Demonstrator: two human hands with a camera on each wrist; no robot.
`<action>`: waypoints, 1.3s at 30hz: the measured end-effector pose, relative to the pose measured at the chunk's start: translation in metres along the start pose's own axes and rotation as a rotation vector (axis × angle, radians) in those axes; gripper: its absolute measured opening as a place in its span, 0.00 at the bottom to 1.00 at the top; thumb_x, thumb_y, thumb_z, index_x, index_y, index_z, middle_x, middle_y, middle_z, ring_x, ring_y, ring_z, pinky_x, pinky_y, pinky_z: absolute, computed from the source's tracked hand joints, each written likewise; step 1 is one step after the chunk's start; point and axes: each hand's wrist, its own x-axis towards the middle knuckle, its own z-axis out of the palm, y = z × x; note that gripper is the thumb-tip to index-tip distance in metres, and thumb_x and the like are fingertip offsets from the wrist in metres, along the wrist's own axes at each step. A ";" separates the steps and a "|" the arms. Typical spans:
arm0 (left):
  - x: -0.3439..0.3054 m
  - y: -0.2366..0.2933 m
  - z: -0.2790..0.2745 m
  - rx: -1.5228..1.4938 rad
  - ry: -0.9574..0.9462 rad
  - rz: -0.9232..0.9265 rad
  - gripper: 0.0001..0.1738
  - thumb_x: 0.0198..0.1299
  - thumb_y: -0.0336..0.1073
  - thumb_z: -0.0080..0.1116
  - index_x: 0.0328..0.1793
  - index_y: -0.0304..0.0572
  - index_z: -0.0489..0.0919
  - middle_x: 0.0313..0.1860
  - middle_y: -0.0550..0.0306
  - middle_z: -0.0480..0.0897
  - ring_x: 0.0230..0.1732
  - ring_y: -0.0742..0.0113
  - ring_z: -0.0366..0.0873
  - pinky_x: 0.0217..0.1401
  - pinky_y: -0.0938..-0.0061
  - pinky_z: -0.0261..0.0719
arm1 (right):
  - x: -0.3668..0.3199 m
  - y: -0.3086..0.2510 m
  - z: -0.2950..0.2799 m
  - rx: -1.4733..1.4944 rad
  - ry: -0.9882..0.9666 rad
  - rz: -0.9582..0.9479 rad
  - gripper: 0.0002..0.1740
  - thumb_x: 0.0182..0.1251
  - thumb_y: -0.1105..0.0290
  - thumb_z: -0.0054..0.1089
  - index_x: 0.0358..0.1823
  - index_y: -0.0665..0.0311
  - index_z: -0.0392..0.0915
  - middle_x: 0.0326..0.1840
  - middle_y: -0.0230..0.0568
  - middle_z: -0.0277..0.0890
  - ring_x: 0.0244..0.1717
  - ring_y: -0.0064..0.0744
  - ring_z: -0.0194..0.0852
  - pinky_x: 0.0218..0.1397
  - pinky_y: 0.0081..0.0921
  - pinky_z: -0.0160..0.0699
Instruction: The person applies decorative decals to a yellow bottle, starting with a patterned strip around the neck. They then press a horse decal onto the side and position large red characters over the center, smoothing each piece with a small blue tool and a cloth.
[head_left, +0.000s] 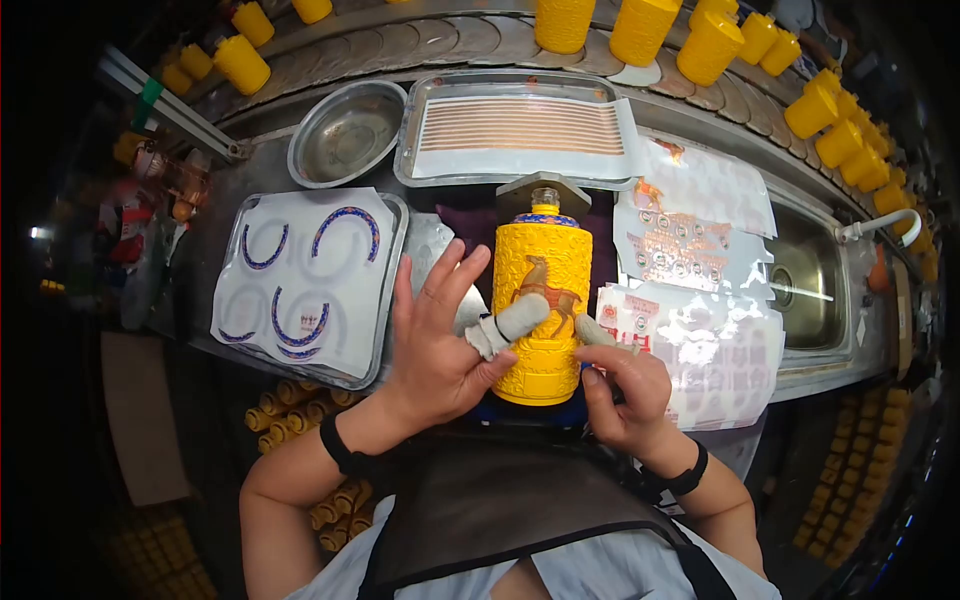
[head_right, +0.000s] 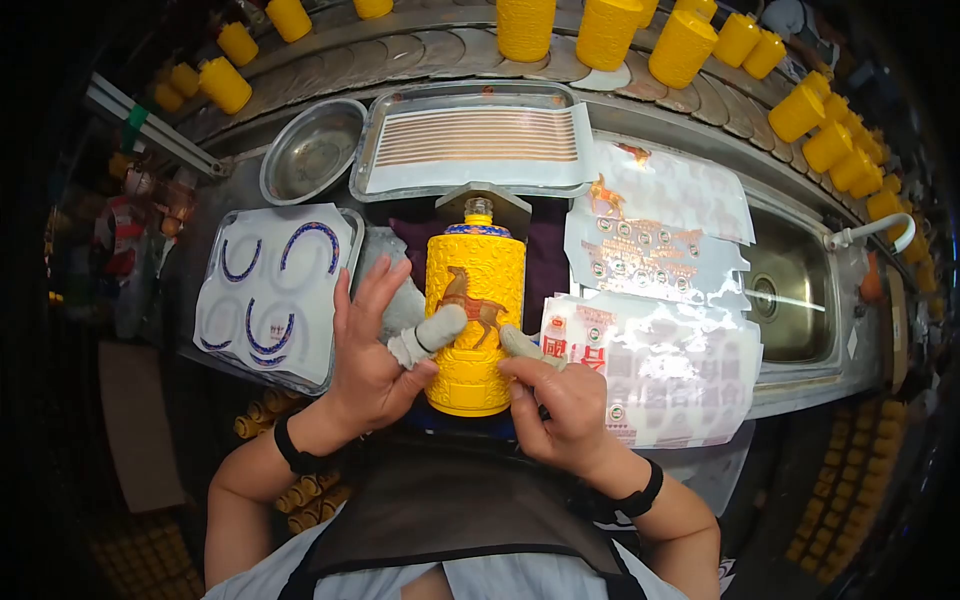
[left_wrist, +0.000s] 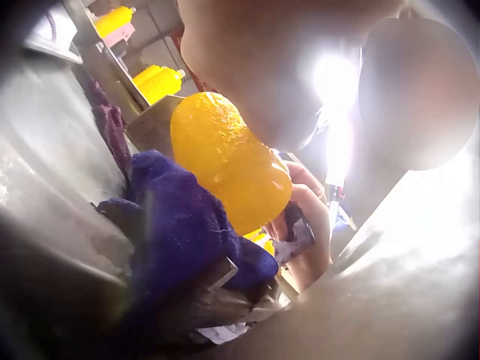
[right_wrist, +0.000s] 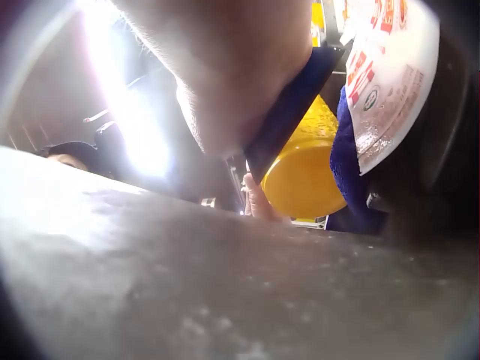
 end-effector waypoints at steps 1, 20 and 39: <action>0.002 -0.003 0.001 -0.014 0.011 -0.032 0.24 0.69 0.54 0.52 0.62 0.52 0.84 0.79 0.43 0.59 0.80 0.41 0.54 0.78 0.37 0.36 | 0.000 0.000 0.001 0.008 0.008 0.001 0.12 0.56 0.81 0.63 0.42 0.63 0.83 0.26 0.39 0.80 0.17 0.35 0.72 0.23 0.31 0.66; -0.021 -0.005 -0.001 -0.331 -0.015 -0.040 0.42 0.58 0.57 0.66 0.73 0.40 0.72 0.79 0.35 0.56 0.78 0.35 0.55 0.77 0.37 0.46 | 0.015 -0.001 0.004 0.053 0.015 -0.114 0.14 0.54 0.80 0.65 0.43 0.63 0.84 0.28 0.42 0.82 0.20 0.36 0.77 0.24 0.29 0.71; -0.039 -0.027 -0.013 -0.481 -0.160 -0.249 0.63 0.46 0.51 0.79 0.82 0.37 0.52 0.78 0.32 0.58 0.79 0.38 0.57 0.80 0.57 0.57 | -0.015 0.005 0.001 0.346 0.102 0.440 0.07 0.70 0.81 0.53 0.46 0.72 0.77 0.42 0.41 0.80 0.44 0.27 0.82 0.51 0.21 0.78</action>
